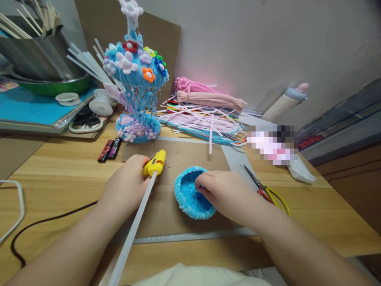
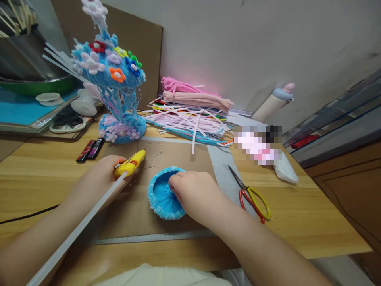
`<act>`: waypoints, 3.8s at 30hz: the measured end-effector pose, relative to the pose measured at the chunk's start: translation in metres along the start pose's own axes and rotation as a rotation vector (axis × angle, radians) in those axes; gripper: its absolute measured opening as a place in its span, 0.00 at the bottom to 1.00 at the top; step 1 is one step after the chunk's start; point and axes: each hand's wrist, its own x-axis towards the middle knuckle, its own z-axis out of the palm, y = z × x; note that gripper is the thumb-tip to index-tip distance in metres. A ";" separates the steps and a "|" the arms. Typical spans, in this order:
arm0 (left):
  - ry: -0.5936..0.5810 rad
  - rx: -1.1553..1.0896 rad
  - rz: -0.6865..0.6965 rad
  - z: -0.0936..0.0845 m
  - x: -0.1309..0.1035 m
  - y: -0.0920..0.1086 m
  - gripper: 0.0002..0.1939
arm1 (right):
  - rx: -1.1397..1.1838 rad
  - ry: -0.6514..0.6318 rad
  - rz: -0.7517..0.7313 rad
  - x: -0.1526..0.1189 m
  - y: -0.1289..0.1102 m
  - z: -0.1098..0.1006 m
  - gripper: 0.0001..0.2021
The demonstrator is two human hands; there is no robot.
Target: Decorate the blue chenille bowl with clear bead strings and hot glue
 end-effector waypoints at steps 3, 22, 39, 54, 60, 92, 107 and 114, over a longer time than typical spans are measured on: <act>0.012 -0.003 0.007 -0.001 -0.001 0.000 0.14 | -0.002 -0.020 0.045 0.001 0.000 0.004 0.08; -0.031 -0.039 0.004 -0.002 -0.003 0.002 0.13 | 0.037 -0.021 0.107 0.000 -0.002 0.007 0.09; -0.039 -0.028 0.023 0.000 -0.002 0.001 0.15 | -0.035 -0.037 0.085 0.000 -0.004 0.009 0.08; -0.041 -0.021 0.032 0.002 -0.003 -0.001 0.14 | -0.020 -0.028 0.085 0.000 -0.006 0.009 0.08; -0.048 -0.021 0.024 0.003 -0.002 -0.001 0.14 | -0.009 -0.040 0.067 0.000 -0.004 0.008 0.08; -0.070 -0.010 -0.010 -0.001 -0.004 0.006 0.10 | -0.176 -0.062 0.008 0.012 -0.015 0.008 0.08; -0.070 -0.008 -0.005 -0.001 -0.002 0.006 0.10 | -0.187 -0.103 0.006 0.014 -0.019 0.006 0.08; -0.076 0.008 -0.022 -0.002 -0.004 0.007 0.09 | -0.189 -0.104 0.009 0.014 -0.020 0.005 0.09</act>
